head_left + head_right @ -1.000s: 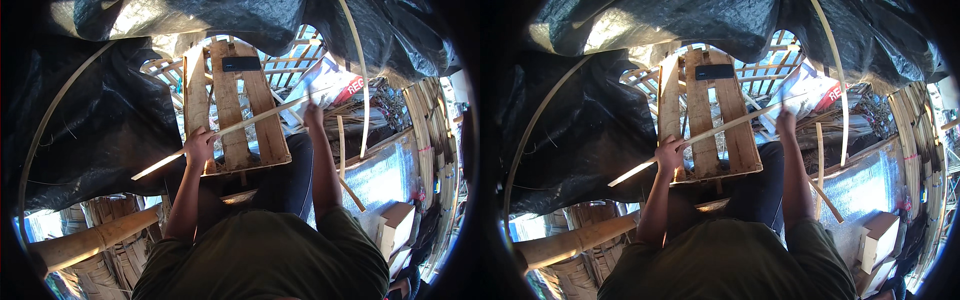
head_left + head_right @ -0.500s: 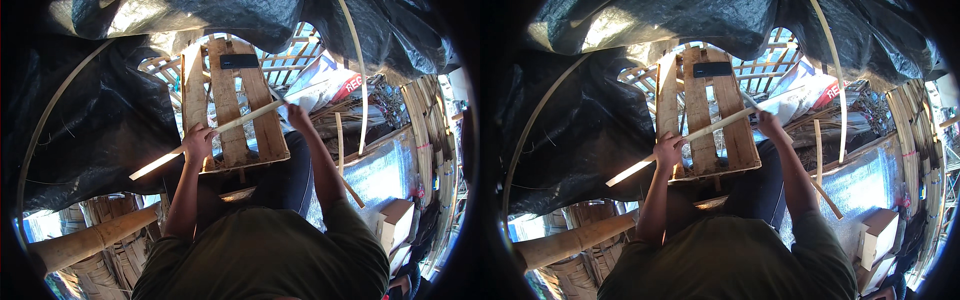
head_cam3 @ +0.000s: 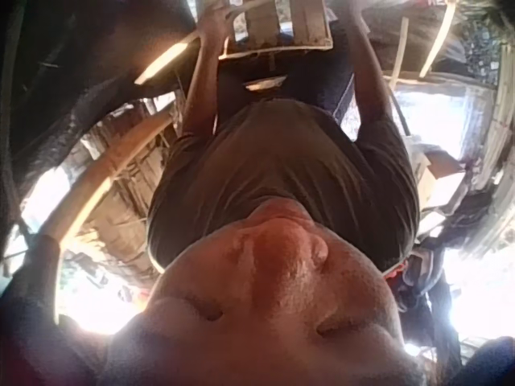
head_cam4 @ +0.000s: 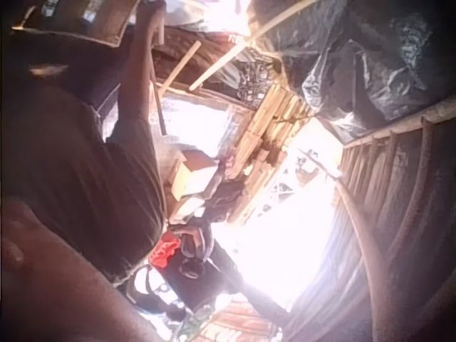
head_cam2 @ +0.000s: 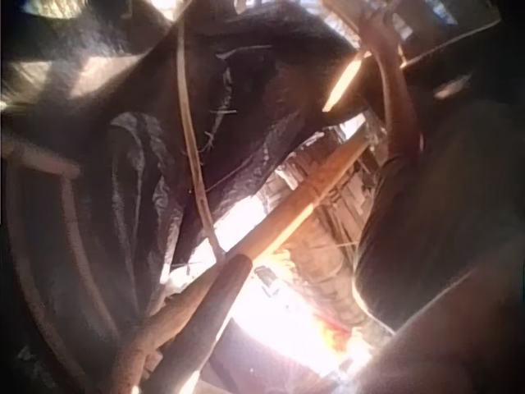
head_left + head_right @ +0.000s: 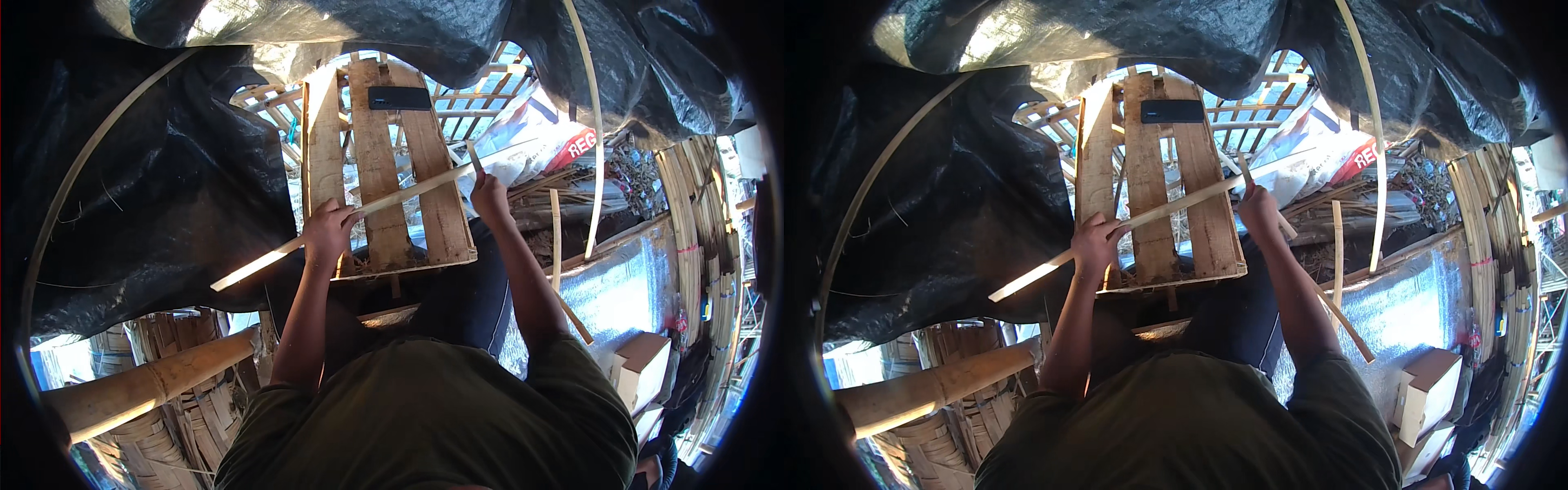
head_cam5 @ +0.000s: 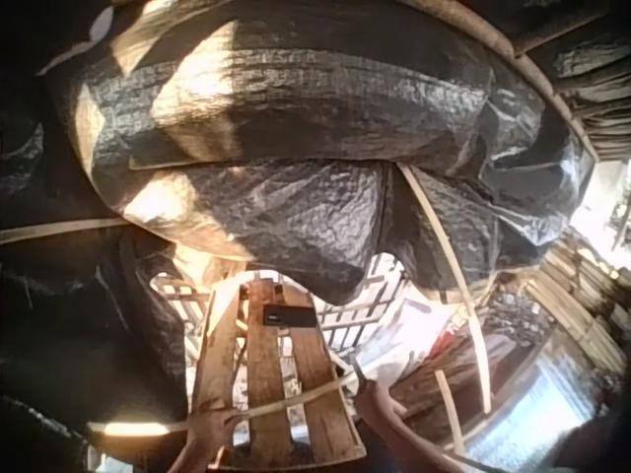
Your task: Shaving and cutting thin strips of wood using a knife while working on a wooden crate.
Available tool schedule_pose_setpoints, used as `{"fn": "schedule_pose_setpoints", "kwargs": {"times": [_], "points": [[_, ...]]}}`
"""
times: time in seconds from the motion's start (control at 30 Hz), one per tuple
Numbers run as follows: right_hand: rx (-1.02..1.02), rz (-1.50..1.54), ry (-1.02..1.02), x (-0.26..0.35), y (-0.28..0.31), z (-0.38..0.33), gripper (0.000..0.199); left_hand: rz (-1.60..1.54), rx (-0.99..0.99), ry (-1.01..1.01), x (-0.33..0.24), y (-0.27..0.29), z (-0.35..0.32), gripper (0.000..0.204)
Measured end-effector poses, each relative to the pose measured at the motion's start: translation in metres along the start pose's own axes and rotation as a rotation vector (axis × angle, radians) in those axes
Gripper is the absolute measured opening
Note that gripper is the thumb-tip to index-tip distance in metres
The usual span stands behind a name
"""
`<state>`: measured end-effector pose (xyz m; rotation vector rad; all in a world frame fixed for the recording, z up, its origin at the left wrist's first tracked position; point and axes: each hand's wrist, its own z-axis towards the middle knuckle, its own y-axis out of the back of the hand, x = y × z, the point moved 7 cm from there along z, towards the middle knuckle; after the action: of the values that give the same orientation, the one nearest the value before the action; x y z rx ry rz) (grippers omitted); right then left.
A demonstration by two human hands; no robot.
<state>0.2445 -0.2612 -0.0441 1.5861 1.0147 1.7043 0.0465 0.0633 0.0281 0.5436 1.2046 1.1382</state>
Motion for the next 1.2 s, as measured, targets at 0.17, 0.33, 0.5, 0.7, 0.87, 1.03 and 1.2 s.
{"fn": "schedule_pose_setpoints", "kwargs": {"times": [0.17, 0.33, 0.5, 0.7, 0.87, 1.03, 1.2], "points": [[-0.095, 0.120, -0.290, -0.040, 0.012, 0.002, 0.054, -0.027, -0.022, -0.033, 0.000, 0.000, 0.001, 0.021], [0.210, 0.202, -0.152, -0.035, -0.006, 0.011, 0.050, -0.051, 0.009, -0.001, 0.003, 0.000, 0.001, 0.022], [-0.108, 0.475, -0.551, -0.039, 0.021, -0.006, 0.046, -0.066, 0.022, 0.015, 0.004, 0.001, 0.002, 0.022], [0.322, 0.276, -0.194, -0.009, -0.022, -0.003, 0.043, -0.061, 0.018, 0.025, 0.007, -0.002, 0.001, 0.022], [0.112, 0.246, -0.174, -0.017, -0.011, 0.006, 0.046, -0.040, 0.014, 0.024, 0.008, -0.002, 0.001, 0.024], [0.249, 0.112, -0.076, -0.009, -0.018, 0.011, 0.042, -0.040, 0.014, 0.009, 0.007, -0.003, 0.002, 0.024], [0.098, 0.038, -0.151, -0.015, -0.005, 0.013, 0.047, -0.029, -0.006, 0.022, 0.008, -0.002, 0.001, 0.027]]}}
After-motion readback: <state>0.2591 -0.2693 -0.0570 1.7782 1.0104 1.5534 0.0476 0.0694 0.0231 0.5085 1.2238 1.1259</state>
